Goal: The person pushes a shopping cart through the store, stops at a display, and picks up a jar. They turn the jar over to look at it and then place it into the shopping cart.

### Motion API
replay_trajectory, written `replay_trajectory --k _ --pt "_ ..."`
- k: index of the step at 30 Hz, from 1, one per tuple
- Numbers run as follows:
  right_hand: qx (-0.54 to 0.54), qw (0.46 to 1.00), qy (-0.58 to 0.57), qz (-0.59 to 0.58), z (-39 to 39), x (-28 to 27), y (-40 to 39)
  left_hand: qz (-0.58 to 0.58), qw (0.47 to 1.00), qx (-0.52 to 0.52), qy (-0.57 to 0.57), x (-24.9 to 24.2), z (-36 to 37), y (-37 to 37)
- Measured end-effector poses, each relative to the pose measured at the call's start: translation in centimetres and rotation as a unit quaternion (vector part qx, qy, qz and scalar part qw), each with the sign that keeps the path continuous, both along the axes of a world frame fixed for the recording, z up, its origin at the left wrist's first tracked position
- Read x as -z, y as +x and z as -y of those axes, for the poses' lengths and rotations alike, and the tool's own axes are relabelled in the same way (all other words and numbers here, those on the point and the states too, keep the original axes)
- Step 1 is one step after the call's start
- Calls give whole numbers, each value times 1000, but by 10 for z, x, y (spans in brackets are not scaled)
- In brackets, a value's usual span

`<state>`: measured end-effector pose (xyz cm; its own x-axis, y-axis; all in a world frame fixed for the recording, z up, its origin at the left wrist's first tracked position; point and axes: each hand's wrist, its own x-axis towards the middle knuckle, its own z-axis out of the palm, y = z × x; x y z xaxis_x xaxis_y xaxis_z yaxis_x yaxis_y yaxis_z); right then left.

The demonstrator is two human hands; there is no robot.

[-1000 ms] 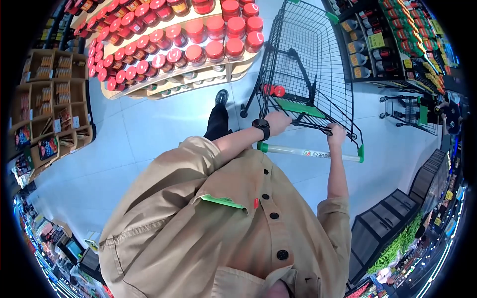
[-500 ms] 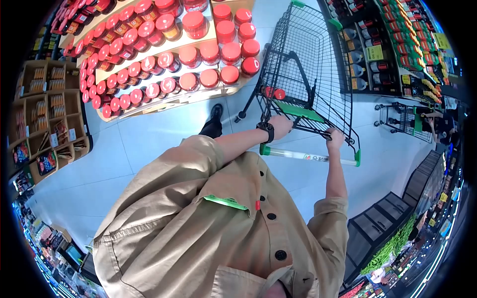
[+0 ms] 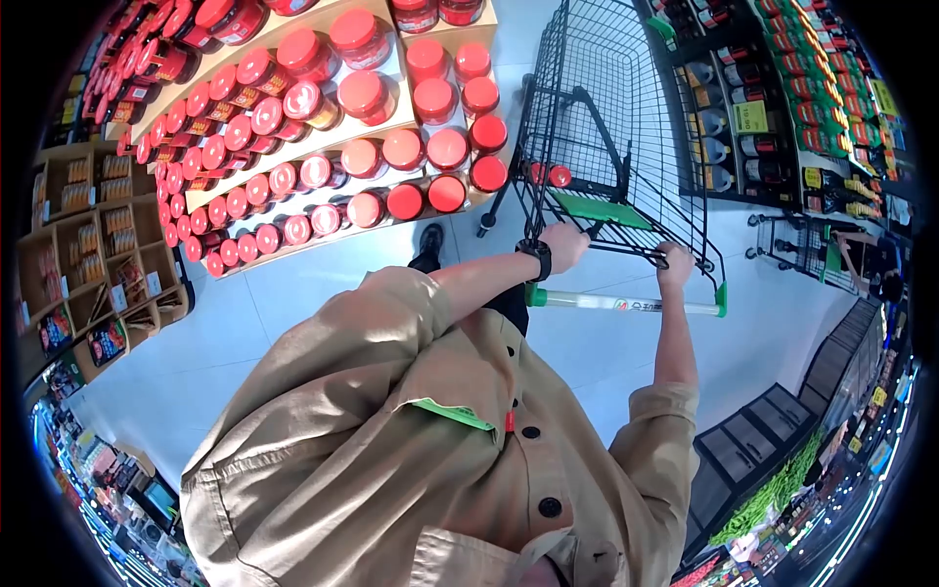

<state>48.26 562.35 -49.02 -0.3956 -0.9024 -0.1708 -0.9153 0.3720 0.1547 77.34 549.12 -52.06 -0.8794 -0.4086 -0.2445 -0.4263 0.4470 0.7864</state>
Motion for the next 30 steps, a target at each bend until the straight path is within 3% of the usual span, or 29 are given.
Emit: replay_trajectory --k 10,14,17,30 --pt "-46 999 -6 5 65 21 -77 40 998 -44 -16 1 40 -61" --pt "-93 993 -68 11 86 25 -99 92 994 -63 -3 -1 51 -82" --pt "-100 994 -34 8 110 23 -109 82 994 -58 -36 5 61 -91" --pt "-154 987 -33 16 170 41 -114 89 990 -96 -45 7 87 -83"
